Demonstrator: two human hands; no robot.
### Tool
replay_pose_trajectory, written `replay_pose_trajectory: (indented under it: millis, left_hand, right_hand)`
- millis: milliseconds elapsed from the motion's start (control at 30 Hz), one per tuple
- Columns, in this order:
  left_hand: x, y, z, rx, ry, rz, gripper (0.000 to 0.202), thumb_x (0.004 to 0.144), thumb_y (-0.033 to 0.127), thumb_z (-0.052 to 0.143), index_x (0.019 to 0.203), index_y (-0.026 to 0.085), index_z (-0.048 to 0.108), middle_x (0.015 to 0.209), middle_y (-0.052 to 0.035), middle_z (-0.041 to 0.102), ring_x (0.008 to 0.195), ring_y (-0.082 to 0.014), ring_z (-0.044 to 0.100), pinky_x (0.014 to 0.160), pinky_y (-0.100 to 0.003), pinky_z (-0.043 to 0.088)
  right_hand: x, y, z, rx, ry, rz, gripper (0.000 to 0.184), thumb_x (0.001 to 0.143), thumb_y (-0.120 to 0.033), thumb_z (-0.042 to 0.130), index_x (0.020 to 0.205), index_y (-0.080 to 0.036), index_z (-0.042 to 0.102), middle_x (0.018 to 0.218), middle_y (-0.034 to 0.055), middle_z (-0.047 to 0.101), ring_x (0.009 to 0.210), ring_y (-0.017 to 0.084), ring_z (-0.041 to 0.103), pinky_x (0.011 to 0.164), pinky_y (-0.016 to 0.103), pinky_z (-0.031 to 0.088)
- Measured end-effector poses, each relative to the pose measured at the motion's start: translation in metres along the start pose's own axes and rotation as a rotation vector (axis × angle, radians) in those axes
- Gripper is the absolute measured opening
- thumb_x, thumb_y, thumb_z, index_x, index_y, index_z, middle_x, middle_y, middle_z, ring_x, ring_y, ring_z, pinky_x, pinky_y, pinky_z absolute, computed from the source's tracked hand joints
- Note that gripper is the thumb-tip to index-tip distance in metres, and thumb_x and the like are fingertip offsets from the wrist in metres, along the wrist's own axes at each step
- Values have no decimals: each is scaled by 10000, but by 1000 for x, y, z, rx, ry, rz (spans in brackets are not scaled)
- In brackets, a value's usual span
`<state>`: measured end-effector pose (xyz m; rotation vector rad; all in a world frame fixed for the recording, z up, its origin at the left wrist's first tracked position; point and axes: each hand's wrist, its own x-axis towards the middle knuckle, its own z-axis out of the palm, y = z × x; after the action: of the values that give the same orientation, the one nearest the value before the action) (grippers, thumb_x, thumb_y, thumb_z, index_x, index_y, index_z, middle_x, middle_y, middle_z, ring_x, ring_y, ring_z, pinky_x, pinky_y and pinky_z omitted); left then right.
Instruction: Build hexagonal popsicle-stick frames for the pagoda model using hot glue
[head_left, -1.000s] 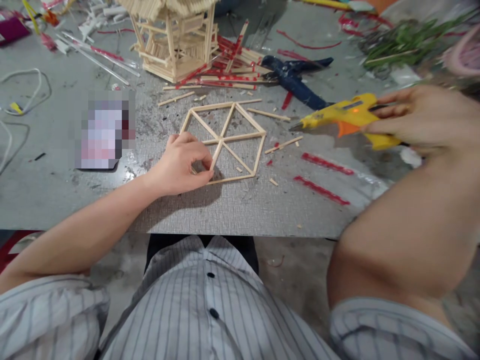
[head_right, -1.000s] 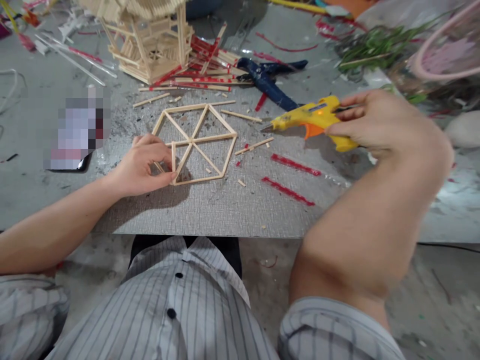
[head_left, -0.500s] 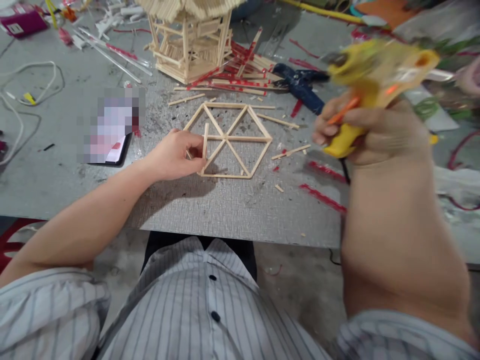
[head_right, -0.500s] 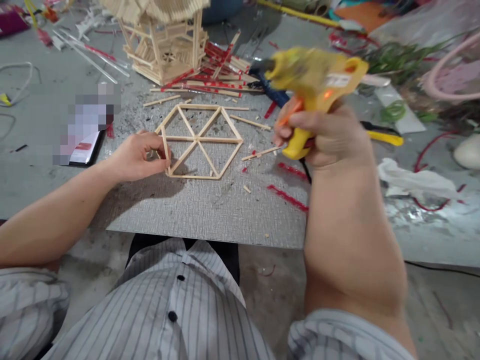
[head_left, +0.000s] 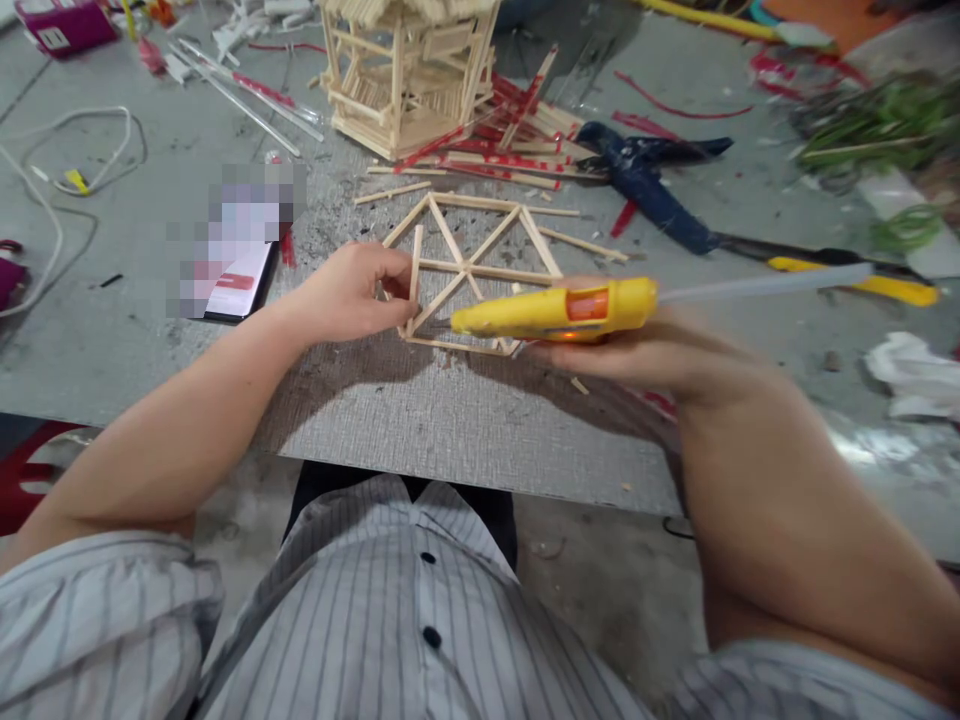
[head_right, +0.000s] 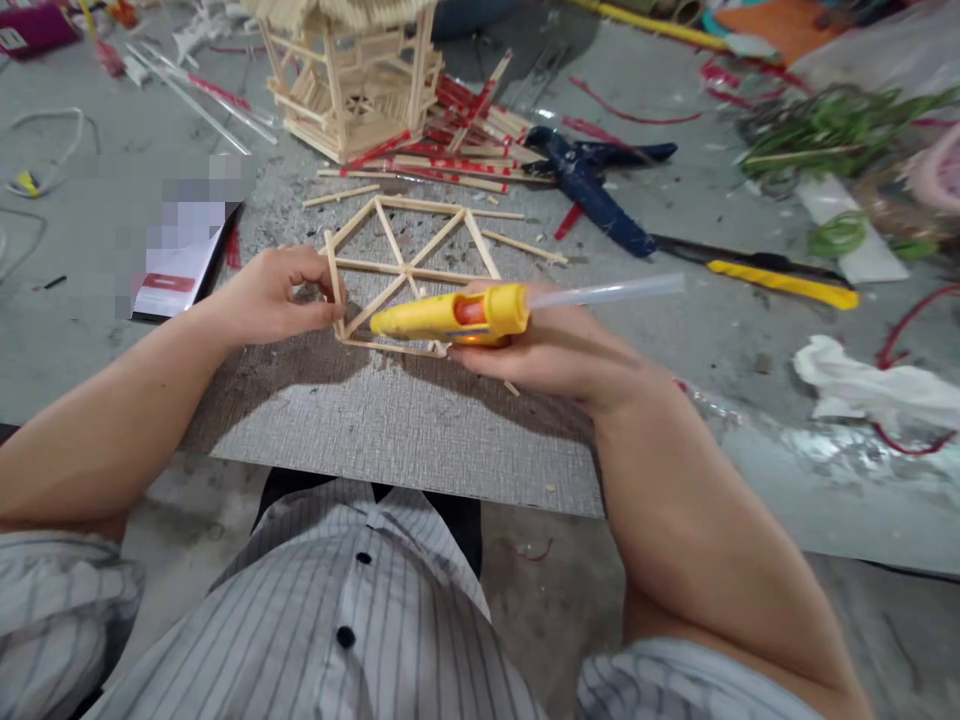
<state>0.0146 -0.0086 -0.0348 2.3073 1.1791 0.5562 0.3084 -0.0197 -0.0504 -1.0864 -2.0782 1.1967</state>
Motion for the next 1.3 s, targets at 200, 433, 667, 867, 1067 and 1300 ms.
replay_pose_trajectory:
  millis: [200,433,667,867,1067,1300]
  left_hand:
    - [0,-2,-4,-46,-16,-6,89,748,191,580,699,192,654,736,-2,696,736,-137,629,727,-271,482]
    - [0,-1,-3,-65,11,20,83,758,221,586,708,221,651,703,4,675,732,-150,625,725,-297,489]
    - [0,-2,-1,-66,12,-3,82,779,232,585,719,217,639,709,-4,677,714,-156,624,695,-309,481]
    - [1,0,-1,-10,22,-41,72,787,225,594,731,214,638,798,-19,702,795,-174,630,777,-343,483]
    - [1,6,-2,1,22,-79,65,773,217,601,720,215,638,847,-22,712,839,-182,624,830,-358,476]
    - [-1,8,-3,-18,31,-70,70,775,229,607,708,247,620,835,-12,717,846,-182,614,831,-356,494]
  right_hand:
    - [5,-4,-1,-270,-109,-122,196,793,-424,670,762,-246,593,669,-17,583,576,153,543,511,296,411]
    - [5,-11,3,-460,-50,-274,201,834,-397,644,749,-230,571,655,-9,593,542,134,526,518,279,387]
    - [3,-20,7,-609,-41,-544,120,892,-313,575,857,-199,566,721,22,653,585,130,575,543,237,418]
    - [0,-8,16,-600,9,-560,191,930,-393,525,893,-211,571,757,2,644,602,120,567,547,237,367]
    - [-2,4,21,-637,45,-511,234,942,-462,502,906,-239,565,765,-8,625,635,132,574,553,250,349]
    - [-2,3,22,-663,50,-472,310,952,-513,436,872,-245,569,724,-9,618,583,130,541,526,259,322]
